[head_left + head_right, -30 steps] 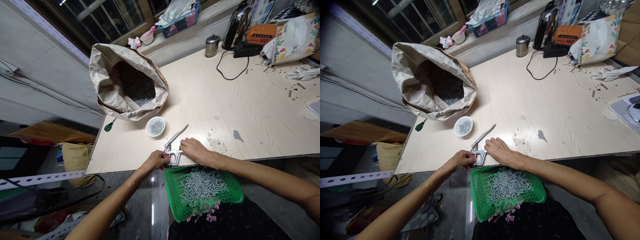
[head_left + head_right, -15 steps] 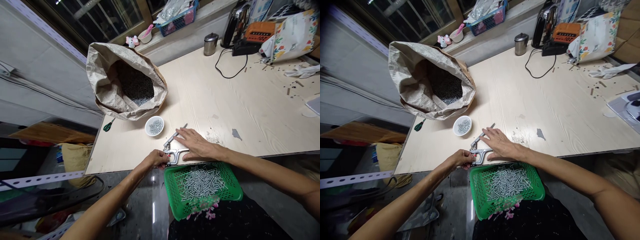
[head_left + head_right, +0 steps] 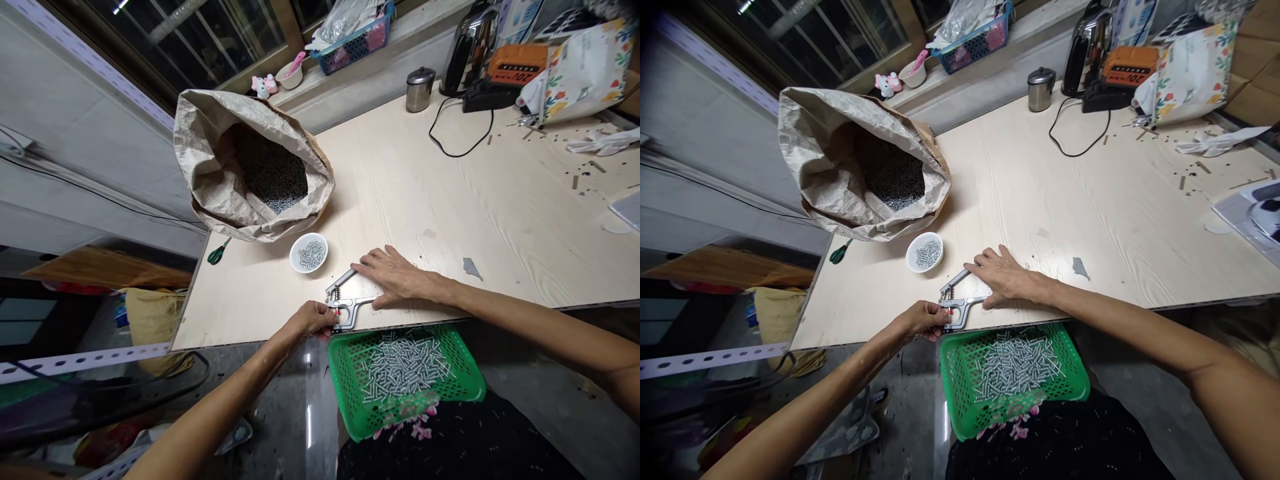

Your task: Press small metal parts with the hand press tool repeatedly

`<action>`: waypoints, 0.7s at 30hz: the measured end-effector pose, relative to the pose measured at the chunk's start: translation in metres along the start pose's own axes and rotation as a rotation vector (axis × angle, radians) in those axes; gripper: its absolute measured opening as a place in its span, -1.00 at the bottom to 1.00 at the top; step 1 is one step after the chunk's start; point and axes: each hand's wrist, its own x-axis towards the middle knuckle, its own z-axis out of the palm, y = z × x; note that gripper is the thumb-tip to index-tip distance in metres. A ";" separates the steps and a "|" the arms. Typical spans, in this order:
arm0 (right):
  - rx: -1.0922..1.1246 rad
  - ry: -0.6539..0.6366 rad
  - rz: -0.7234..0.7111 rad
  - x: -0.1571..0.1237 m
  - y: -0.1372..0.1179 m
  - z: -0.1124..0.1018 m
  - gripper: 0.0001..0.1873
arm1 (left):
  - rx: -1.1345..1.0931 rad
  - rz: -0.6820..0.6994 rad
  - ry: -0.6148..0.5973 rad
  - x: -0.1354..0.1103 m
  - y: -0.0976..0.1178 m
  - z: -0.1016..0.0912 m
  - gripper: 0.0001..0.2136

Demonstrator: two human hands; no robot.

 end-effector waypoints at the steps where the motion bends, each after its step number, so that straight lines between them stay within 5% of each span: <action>1: 0.003 -0.002 0.002 -0.001 0.000 0.000 -0.13 | -0.007 0.006 0.003 -0.001 -0.001 0.000 -0.76; 16: 0.075 0.059 0.013 -0.004 0.000 0.004 -0.22 | 0.010 0.038 0.036 -0.008 -0.006 0.003 -0.75; 19: 0.112 0.070 -0.011 -0.005 -0.001 0.007 -0.27 | 0.351 0.158 0.267 -0.020 -0.004 0.011 -0.74; 21: 0.146 0.086 -0.018 -0.006 -0.003 0.011 -0.32 | 0.599 0.374 0.487 -0.026 0.000 0.021 -0.79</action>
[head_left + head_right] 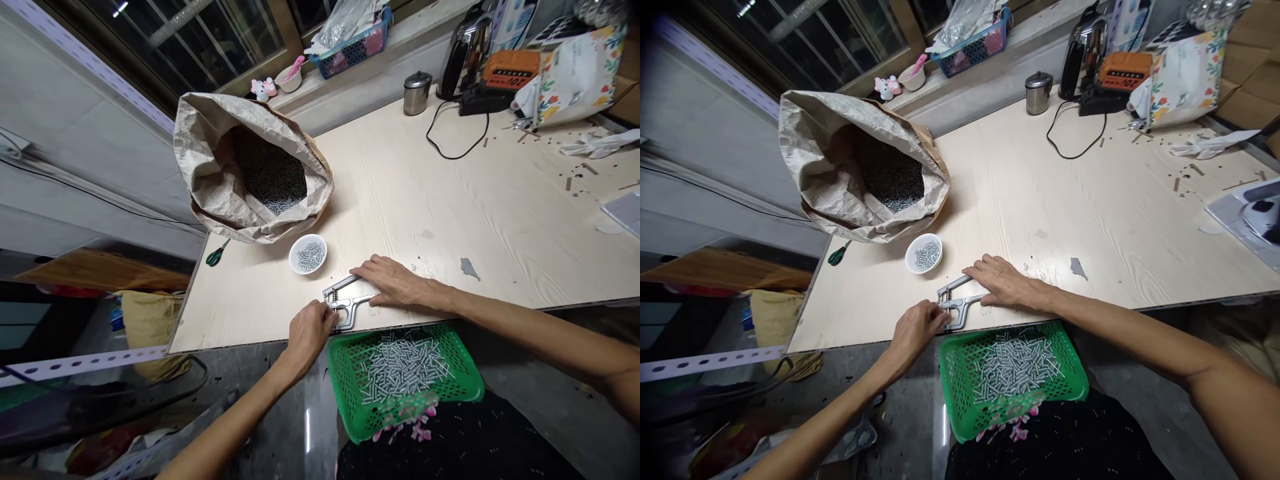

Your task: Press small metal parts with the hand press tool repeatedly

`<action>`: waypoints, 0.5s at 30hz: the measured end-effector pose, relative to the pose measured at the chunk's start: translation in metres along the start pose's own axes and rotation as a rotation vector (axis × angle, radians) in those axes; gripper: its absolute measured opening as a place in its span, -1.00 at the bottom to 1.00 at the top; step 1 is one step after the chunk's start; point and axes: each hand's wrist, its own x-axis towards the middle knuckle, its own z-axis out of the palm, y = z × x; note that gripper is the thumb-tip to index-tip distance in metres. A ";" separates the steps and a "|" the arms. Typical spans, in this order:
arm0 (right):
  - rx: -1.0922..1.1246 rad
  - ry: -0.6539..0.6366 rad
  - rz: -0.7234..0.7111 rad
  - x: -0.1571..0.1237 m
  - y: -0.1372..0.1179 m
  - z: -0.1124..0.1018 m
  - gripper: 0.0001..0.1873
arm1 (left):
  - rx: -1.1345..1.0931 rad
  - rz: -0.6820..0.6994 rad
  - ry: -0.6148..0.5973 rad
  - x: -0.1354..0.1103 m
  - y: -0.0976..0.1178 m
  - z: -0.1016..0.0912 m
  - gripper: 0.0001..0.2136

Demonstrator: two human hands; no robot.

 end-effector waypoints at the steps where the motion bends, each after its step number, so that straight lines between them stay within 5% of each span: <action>1: 0.017 0.012 -0.006 -0.001 -0.001 0.002 -0.33 | 0.067 0.125 0.105 0.000 0.006 0.002 -0.84; 4: 0.062 0.060 -0.018 -0.006 -0.004 0.007 -0.31 | 0.106 0.474 0.231 0.012 0.022 0.011 -0.72; 7: 0.075 0.069 0.010 -0.011 -0.005 0.003 -0.24 | 0.121 0.676 0.153 0.037 0.028 0.015 -0.51; 15: 0.014 -0.042 0.181 -0.019 -0.004 -0.015 -0.48 | 0.279 0.731 0.086 0.055 0.031 0.010 -0.42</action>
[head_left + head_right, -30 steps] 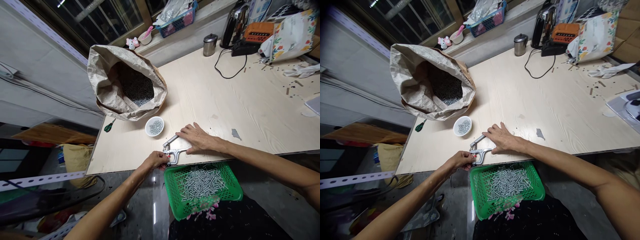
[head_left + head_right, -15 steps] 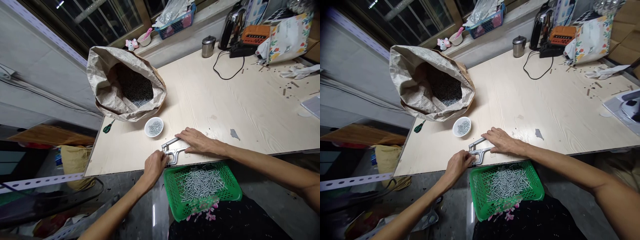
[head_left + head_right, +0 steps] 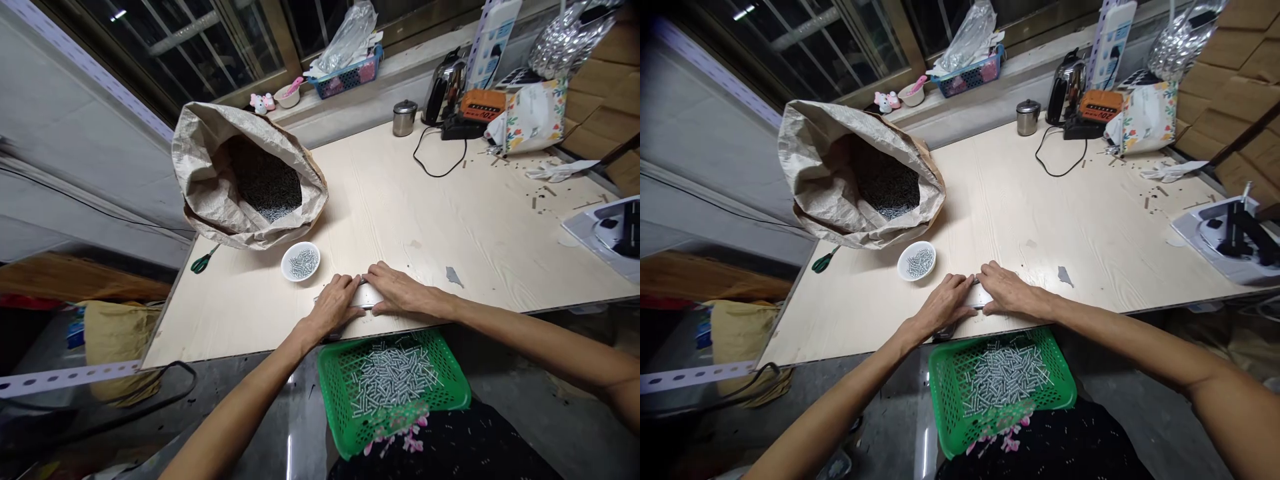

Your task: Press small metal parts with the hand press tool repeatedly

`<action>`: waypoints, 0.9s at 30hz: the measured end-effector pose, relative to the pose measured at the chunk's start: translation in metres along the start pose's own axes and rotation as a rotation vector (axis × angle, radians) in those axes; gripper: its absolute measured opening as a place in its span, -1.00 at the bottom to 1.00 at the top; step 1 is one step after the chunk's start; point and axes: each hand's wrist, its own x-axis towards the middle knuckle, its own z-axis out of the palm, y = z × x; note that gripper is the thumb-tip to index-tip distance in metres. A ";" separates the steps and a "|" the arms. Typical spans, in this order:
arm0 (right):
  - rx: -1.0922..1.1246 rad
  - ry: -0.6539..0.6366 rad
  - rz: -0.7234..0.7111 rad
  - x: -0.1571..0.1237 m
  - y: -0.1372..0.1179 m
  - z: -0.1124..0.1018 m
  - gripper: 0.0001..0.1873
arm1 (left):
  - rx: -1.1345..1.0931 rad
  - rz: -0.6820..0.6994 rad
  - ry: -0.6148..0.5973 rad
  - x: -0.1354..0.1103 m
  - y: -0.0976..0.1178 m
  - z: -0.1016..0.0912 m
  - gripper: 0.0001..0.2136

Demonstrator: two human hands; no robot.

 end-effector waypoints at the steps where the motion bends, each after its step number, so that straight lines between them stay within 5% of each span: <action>1: 0.003 0.002 0.000 0.000 0.000 0.001 -0.52 | -0.001 0.007 0.009 0.001 0.002 0.000 -0.46; 7: -0.030 0.039 -0.040 0.000 0.008 0.012 -0.82 | -0.048 0.053 0.059 0.005 0.007 0.007 -0.83; 18: 0.046 0.041 -0.072 0.009 0.017 0.020 -0.87 | -0.069 -0.045 0.193 0.004 0.013 0.023 -0.79; 22: 0.063 -0.001 -0.133 0.010 0.032 0.009 -0.39 | -0.027 -0.124 0.331 -0.012 0.032 0.033 -0.73; 27: -0.035 0.068 -0.054 0.026 0.032 0.004 -0.77 | -0.115 -0.110 0.410 -0.021 0.058 0.057 -0.78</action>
